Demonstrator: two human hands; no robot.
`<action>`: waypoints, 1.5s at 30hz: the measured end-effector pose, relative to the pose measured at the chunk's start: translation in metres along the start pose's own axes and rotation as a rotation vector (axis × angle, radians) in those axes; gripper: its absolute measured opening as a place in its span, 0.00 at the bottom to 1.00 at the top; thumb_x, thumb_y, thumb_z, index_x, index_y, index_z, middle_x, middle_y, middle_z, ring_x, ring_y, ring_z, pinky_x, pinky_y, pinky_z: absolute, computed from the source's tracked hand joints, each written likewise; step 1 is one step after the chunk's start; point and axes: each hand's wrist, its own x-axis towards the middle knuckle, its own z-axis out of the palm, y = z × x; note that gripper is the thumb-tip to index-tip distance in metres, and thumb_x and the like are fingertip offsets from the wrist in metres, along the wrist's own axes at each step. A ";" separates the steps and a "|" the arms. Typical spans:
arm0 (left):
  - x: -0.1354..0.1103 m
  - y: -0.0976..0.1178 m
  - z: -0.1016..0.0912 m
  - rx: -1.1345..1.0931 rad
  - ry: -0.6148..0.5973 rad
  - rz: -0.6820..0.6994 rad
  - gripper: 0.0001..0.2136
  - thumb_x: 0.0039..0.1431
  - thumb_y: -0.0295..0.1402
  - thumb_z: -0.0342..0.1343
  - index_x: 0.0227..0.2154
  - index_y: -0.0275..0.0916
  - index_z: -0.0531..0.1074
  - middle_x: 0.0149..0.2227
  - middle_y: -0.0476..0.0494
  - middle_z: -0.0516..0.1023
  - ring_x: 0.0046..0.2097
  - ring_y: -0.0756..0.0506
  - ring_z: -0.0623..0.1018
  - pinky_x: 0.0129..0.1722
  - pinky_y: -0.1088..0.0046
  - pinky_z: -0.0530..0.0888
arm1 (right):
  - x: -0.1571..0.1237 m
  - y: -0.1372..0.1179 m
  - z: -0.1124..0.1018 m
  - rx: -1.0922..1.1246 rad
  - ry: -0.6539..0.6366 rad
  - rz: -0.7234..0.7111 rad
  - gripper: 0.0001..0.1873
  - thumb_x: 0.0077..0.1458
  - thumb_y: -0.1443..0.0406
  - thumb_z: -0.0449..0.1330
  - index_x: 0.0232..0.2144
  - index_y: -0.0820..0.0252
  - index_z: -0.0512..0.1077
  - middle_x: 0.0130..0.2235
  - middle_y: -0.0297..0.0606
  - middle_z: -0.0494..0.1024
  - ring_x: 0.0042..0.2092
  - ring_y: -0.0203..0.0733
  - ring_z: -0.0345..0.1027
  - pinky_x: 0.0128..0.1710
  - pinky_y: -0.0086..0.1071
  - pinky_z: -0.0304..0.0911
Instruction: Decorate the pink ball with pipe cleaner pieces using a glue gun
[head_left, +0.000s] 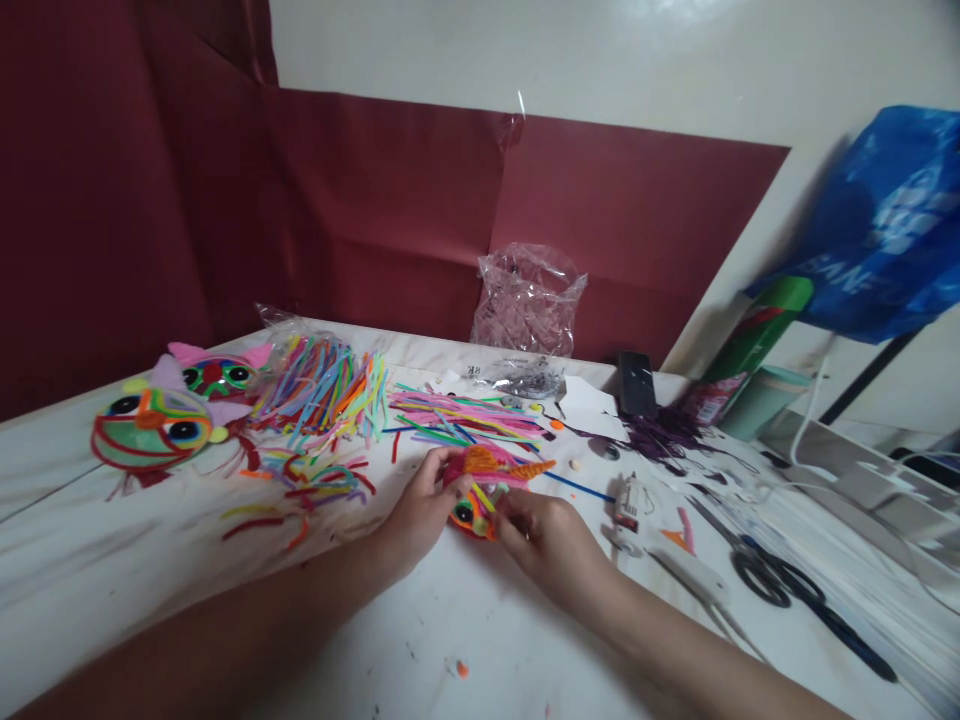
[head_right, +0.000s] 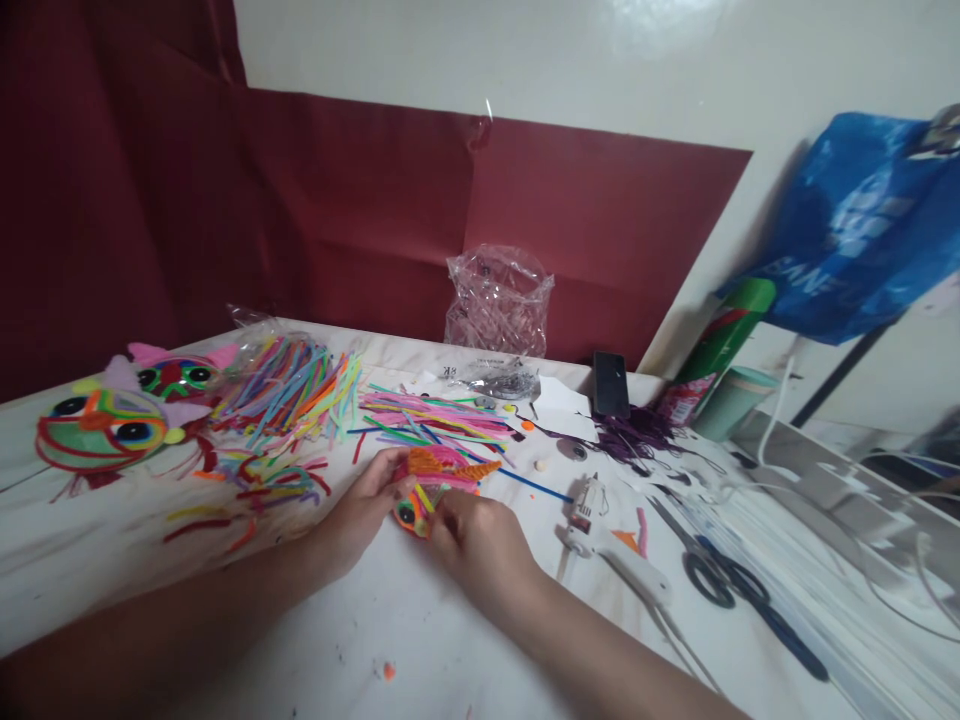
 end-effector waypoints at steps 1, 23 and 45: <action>0.000 0.000 0.000 0.005 -0.001 0.000 0.16 0.51 0.37 0.59 0.43 0.40 0.68 0.46 0.42 0.74 0.50 0.42 0.72 0.48 0.68 0.66 | -0.001 -0.001 0.001 -0.032 -0.005 -0.001 0.09 0.52 0.67 0.51 0.21 0.59 0.66 0.20 0.32 0.69 0.22 0.34 0.56 0.24 0.26 0.50; -0.002 0.000 0.001 0.014 0.003 0.006 0.15 0.52 0.34 0.57 0.43 0.39 0.67 0.48 0.41 0.74 0.52 0.42 0.71 0.51 0.66 0.67 | 0.004 0.003 -0.005 0.002 -0.055 0.038 0.07 0.47 0.70 0.52 0.20 0.59 0.66 0.20 0.29 0.67 0.22 0.33 0.56 0.23 0.26 0.49; -0.028 0.038 0.001 0.500 -0.029 0.053 0.07 0.50 0.33 0.52 0.20 0.37 0.69 0.19 0.53 0.66 0.23 0.52 0.66 0.25 0.76 0.62 | -0.006 0.006 -0.007 0.220 -0.024 0.028 0.09 0.51 0.66 0.52 0.20 0.59 0.63 0.20 0.29 0.65 0.23 0.32 0.53 0.23 0.25 0.49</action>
